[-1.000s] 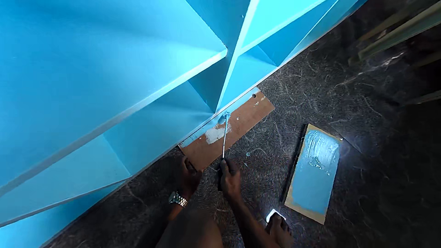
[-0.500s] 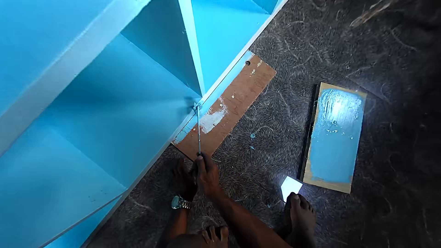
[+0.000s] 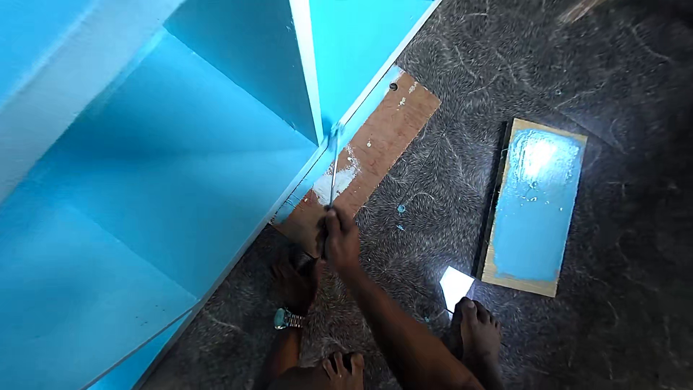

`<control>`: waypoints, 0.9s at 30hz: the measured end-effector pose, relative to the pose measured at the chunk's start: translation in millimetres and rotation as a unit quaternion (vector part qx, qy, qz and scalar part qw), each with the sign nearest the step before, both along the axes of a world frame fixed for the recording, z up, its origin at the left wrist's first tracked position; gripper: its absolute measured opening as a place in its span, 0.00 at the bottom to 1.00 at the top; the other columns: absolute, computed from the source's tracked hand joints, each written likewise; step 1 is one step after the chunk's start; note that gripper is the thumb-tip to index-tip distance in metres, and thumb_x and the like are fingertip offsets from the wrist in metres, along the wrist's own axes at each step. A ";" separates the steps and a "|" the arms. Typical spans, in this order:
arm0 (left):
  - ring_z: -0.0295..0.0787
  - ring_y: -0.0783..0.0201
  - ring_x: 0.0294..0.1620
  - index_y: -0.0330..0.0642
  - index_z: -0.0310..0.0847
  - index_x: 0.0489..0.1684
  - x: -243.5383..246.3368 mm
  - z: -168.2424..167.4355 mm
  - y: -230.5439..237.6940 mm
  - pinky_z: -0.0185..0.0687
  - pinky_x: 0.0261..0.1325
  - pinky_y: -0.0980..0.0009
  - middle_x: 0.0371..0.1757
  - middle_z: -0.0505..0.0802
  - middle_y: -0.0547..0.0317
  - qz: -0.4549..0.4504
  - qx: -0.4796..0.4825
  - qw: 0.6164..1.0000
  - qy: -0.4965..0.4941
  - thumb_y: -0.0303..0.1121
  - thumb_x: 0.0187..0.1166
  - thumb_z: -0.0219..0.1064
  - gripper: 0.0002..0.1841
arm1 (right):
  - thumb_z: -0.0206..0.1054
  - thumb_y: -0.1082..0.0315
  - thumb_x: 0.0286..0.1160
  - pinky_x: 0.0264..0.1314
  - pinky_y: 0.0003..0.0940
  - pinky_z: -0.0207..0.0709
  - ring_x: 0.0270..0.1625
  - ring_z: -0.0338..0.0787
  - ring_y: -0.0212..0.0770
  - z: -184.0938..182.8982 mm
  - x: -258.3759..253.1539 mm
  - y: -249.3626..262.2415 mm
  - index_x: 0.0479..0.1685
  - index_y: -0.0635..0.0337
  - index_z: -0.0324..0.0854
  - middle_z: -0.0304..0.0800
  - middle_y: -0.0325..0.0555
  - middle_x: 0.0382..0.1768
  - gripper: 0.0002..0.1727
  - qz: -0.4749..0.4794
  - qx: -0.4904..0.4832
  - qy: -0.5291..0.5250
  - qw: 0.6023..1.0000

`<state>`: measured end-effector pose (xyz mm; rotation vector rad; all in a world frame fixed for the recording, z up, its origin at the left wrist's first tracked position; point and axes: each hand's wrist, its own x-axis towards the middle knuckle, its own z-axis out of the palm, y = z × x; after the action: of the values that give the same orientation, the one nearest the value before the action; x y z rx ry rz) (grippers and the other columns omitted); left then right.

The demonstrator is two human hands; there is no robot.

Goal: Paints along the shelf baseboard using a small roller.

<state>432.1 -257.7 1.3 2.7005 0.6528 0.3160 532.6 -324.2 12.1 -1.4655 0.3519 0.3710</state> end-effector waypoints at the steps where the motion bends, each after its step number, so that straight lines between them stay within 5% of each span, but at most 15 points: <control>1: 0.84 0.30 0.63 0.19 0.78 0.61 -16.4 -48.6 13.5 0.74 0.75 0.43 0.59 0.87 0.23 0.000 0.007 0.998 -0.063 0.66 0.68 0.68 0.47 | 0.46 0.62 0.96 0.17 0.34 0.81 0.15 0.80 0.36 -1.6 13.7 -3.5 0.63 0.66 0.79 0.88 0.47 0.28 0.20 -0.018 0.016 0.009 1.000; 3: 0.80 0.33 0.69 0.26 0.73 0.72 -29.1 -72.8 24.9 0.71 0.76 0.40 0.67 0.84 0.28 0.003 -0.029 0.999 -0.034 0.71 0.64 0.70 0.52 | 0.46 0.60 0.97 0.16 0.35 0.81 0.15 0.80 0.38 0.1 16.4 -4.3 0.67 0.63 0.78 0.87 0.48 0.30 0.20 -0.030 0.039 0.026 0.998; 6: 0.79 0.24 0.68 0.21 0.74 0.70 -19.3 -45.3 21.5 0.71 0.72 0.33 0.67 0.83 0.21 0.018 -0.081 0.996 0.025 0.51 0.59 0.73 0.44 | 0.47 0.64 0.95 0.17 0.34 0.80 0.16 0.79 0.36 9.7 -27.9 6.7 0.71 0.69 0.76 0.86 0.46 0.30 0.21 0.010 0.050 0.044 0.998; 8: 0.66 0.30 0.84 0.23 0.58 0.85 -2.1 2.5 25.0 0.60 0.85 0.39 0.83 0.71 0.25 0.010 -0.159 0.958 0.238 0.47 0.78 0.68 0.43 | 0.47 0.64 0.95 0.17 0.33 0.79 0.15 0.77 0.35 11.2 -38.7 10.6 0.70 0.71 0.76 0.85 0.45 0.28 0.21 0.013 0.046 0.042 0.998; 9: 0.77 0.27 0.73 0.20 0.70 0.74 -11.6 -26.6 20.7 0.68 0.77 0.36 0.71 0.81 0.22 0.027 -0.110 0.989 0.097 0.50 0.67 0.72 0.43 | 0.47 0.64 0.95 0.17 0.33 0.80 0.16 0.79 0.35 10.2 -28.1 8.8 0.67 0.72 0.78 0.86 0.45 0.28 0.21 0.007 0.036 0.030 0.999; 11: 0.82 0.28 0.64 0.23 0.73 0.69 -21.3 -59.3 21.9 0.74 0.72 0.38 0.62 0.85 0.24 0.022 -0.051 0.998 -0.013 0.67 0.62 0.72 0.51 | 0.47 0.63 0.95 0.20 0.34 0.83 0.17 0.82 0.36 5.5 12.0 -3.4 0.60 0.69 0.80 0.89 0.47 0.30 0.20 0.000 0.005 0.007 1.000; 15: 0.79 0.30 0.70 0.26 0.71 0.72 -26.1 -62.6 23.3 0.70 0.78 0.39 0.67 0.83 0.25 0.020 -0.068 0.997 0.010 0.70 0.59 0.74 0.54 | 0.42 0.44 0.96 0.13 0.35 0.78 0.13 0.77 0.38 -1.3 67.8 -20.4 0.72 0.50 0.75 0.88 0.45 0.33 0.26 -0.014 -0.019 0.018 1.000; 21: 0.78 0.26 0.70 0.24 0.71 0.73 -20.0 -51.3 19.1 0.70 0.76 0.36 0.68 0.82 0.22 0.027 -0.066 0.997 0.022 0.60 0.60 0.72 0.48 | 0.50 0.64 0.94 0.18 0.35 0.80 0.16 0.78 0.36 10.2 -12.6 7.2 0.64 0.71 0.80 0.82 0.45 0.24 0.20 0.005 -0.012 0.025 1.000; 23: 0.79 0.29 0.69 0.26 0.71 0.73 -22.8 -57.2 18.8 0.71 0.76 0.39 0.67 0.83 0.25 0.031 -0.061 0.998 0.010 0.65 0.59 0.74 0.51 | 0.51 0.64 0.94 0.18 0.36 0.81 0.15 0.79 0.36 8.6 12.9 -2.9 0.57 0.70 0.82 0.84 0.45 0.24 0.18 -0.001 -0.035 0.014 0.999; 27: 0.79 0.30 0.68 0.26 0.72 0.72 -27.9 -63.2 22.3 0.72 0.76 0.40 0.66 0.83 0.25 0.024 -0.060 0.998 -0.004 0.70 0.59 0.75 0.54 | 0.43 0.48 0.97 0.15 0.35 0.79 0.14 0.78 0.38 4.8 81.5 -28.7 0.68 0.54 0.78 0.87 0.46 0.31 0.25 -0.012 -0.043 0.026 0.999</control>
<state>404.3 -235.3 -61.9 2.5726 0.7110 0.2902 614.2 -352.8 16.9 -1.5361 0.4312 0.3793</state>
